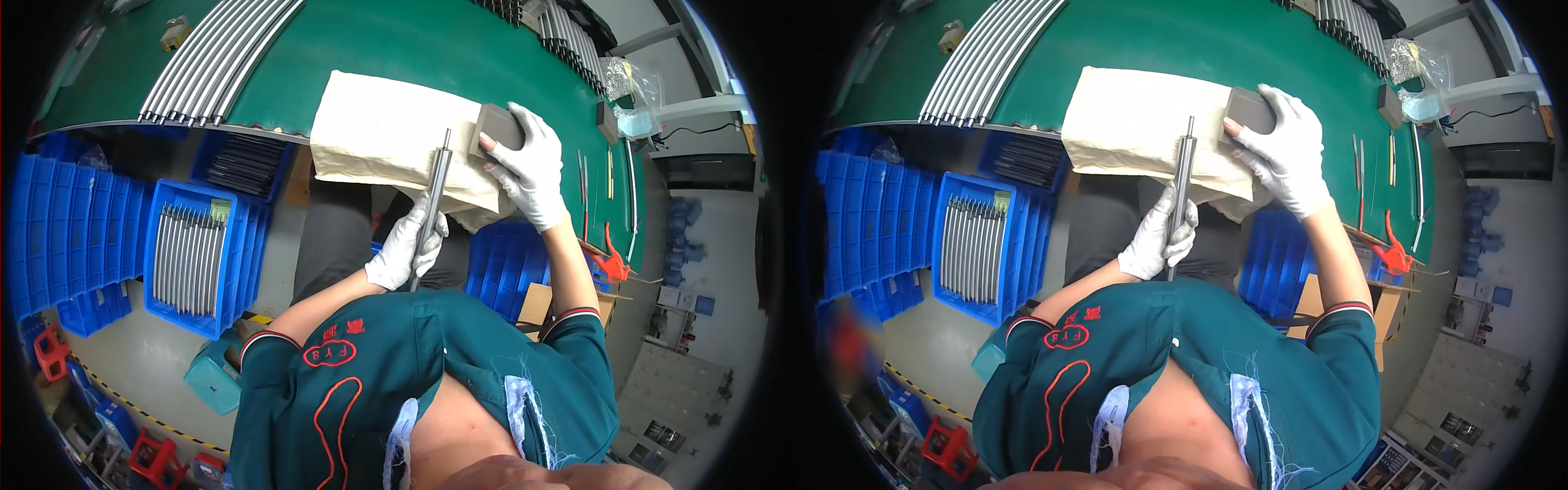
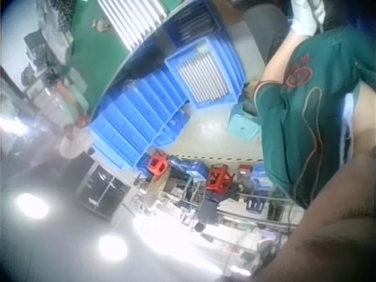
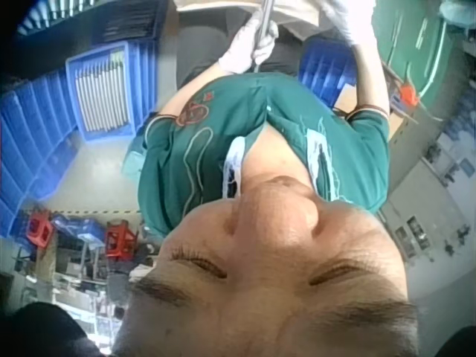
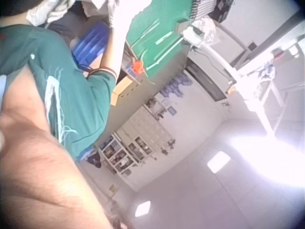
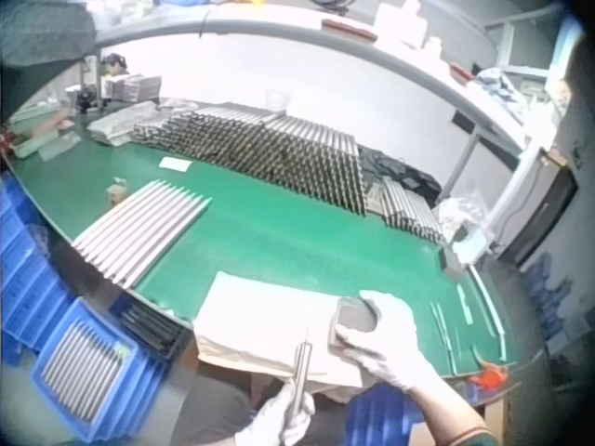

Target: Polishing and cleaning metal rods using a file, sanding block, and air duster at a workbench.

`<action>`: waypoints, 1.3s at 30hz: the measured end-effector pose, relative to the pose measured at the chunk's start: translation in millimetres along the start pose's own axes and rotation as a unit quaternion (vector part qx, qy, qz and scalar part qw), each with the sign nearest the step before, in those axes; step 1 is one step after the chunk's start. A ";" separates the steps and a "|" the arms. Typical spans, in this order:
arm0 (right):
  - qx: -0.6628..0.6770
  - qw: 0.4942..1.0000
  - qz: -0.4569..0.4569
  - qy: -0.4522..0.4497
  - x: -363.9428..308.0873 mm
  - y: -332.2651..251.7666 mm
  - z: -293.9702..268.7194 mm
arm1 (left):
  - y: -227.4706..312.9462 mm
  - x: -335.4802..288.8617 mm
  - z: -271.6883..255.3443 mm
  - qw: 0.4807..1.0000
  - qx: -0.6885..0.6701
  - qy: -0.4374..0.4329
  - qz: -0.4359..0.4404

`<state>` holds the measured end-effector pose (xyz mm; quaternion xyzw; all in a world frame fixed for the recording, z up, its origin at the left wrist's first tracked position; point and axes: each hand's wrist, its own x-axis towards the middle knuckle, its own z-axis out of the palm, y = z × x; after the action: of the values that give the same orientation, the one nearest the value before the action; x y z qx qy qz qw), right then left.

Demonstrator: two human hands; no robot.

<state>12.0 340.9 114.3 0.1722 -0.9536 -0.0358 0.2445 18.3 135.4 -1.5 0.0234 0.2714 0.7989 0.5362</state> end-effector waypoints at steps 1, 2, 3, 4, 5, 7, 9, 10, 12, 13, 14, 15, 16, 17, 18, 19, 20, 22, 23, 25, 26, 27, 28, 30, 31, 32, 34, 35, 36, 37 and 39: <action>0.001 1.000 0.002 -0.001 -0.1 -1.7 0.9 | -0.2 -0.5 0.5 1.000 -0.007 0.002 0.002; 0.042 0.997 0.069 -0.003 2.1 -7.1 3.2 | -0.8 -1.4 1.5 1.000 -0.009 0.003 -0.016; 0.053 0.997 0.054 0.032 10.0 -12.9 9.1 | -0.8 -1.1 2.4 1.000 -0.012 0.005 0.001; 0.014 0.999 -0.021 0.048 18.8 -17.5 12.9 | -1.5 -1.5 3.7 1.000 0.001 0.026 0.001; 0.021 0.999 -0.003 0.036 27.9 -27.4 20.7 | -2.6 -2.3 5.2 0.999 0.012 0.042 -0.010; 0.023 0.999 -0.017 0.019 41.7 -39.7 30.8 | -4.8 -2.3 8.4 0.998 0.025 0.063 0.016; 0.043 0.999 -0.026 -0.013 45.5 -37.4 28.1 | -7.0 -2.7 11.0 0.996 0.036 0.077 0.027; 0.073 0.997 0.016 0.006 44.8 -35.2 26.6 | -7.0 -1.5 11.3 0.995 0.036 0.070 0.054; 0.101 0.989 -0.069 0.085 36.6 -20.9 13.0 | -5.8 -1.0 9.2 0.994 0.031 0.063 0.080; 0.109 0.986 -0.071 0.105 33.3 -16.2 7.6 | -3.2 -0.9 6.2 0.998 0.022 0.039 0.031; 0.120 0.988 -0.037 0.086 31.1 -16.6 6.9 | -1.6 -1.9 3.9 0.999 0.010 0.022 -0.034; 0.072 0.995 -0.036 0.056 30.7 -16.1 6.7 | 1.5 0.1 1.1 0.998 0.010 -0.027 -0.050; 0.056 0.994 -0.050 0.076 31.4 -19.1 9.1 | 1.9 -0.3 0.4 0.999 0.007 -0.037 -0.039; 0.023 0.998 -0.036 0.045 33.7 -23.0 13.9 | 2.6 0.4 -0.1 0.998 0.028 -0.034 -0.037; 0.009 0.998 -0.039 0.038 36.5 -28.6 20.3 | 2.2 0.5 0.0 0.997 0.048 -0.043 -0.038; -0.002 0.999 -0.043 0.002 38.8 -31.0 25.2 | 1.1 0.6 1.2 0.998 0.048 -0.031 -0.031; 0.017 0.999 -0.032 -0.005 38.8 -31.5 27.9 | 0.0 0.5 2.2 0.998 0.055 -0.014 -0.025; 0.057 0.994 -0.060 0.071 33.6 -23.1 26.3 | -1.6 0.7 4.4 0.998 0.069 -0.006 -0.001; 0.048 0.995 -0.057 0.062 25.6 -16.2 20.8 | -2.3 1.1 5.3 0.997 0.070 -0.006 0.009; 0.045 0.996 -0.026 0.070 7.1 -1.1 7.7 | -2.7 1.9 7.3 0.997 0.075 0.008 0.007; -0.003 0.999 -0.027 0.022 1.4 6.2 2.3 | -2.3 2.3 8.6 0.997 0.071 0.005 0.019; 0.013 0.999 -0.011 0.031 -4.1 8.7 -1.8 | -1.8 2.1 9.9 0.997 0.076 0.012 0.016; 0.024 0.998 -0.011 0.049 -5.7 9.5 -2.8 | -0.7 3.0 11.1 0.996 0.086 0.014 0.000; 0.030 0.999 -0.013 0.037 -1.4 2.5 2.3 | 1.0 3.2 13.4 0.994 0.105 0.029 -0.003; 0.024 0.999 -0.025 0.030 4.5 -4.3 7.5 | 1.6 3.0 14.6 0.991 0.128 0.038 -0.027; 0.047 0.997 -0.025 0.060 13.2 -12.6 16.2 | 1.5 2.5 15.6 0.990 0.130 0.041 -0.023; 0.051 0.997 -0.013 0.050 25.3 -24.3 25.4 | 0.5 2.0 16.8 0.988 0.150 0.038 -0.019; 0.036 0.999 -0.033 0.013 28.7 -25.7 25.2 | -0.2 1.5 16.7 0.985 0.161 0.060 -0.026; 0.046 0.997 -0.022 0.054 31.2 -26.7 24.1 | -0.9 1.7 16.4 0.988 0.145 0.046 -0.006; 0.055 0.996 -0.040 0.053 29.9 -22.1 17.3 | -1.5 2.2 15.7 0.991 0.129 0.035 -0.001; 0.045 0.994 -0.070 0.075 24.9 -12.5 3.1 | -3.9 3.8 14.9 0.995 0.093 0.021 0.023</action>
<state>-6.0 320.5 121.0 0.2511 -0.9188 0.0032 0.3045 24.9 145.9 8.5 0.0630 0.3551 0.7826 0.5075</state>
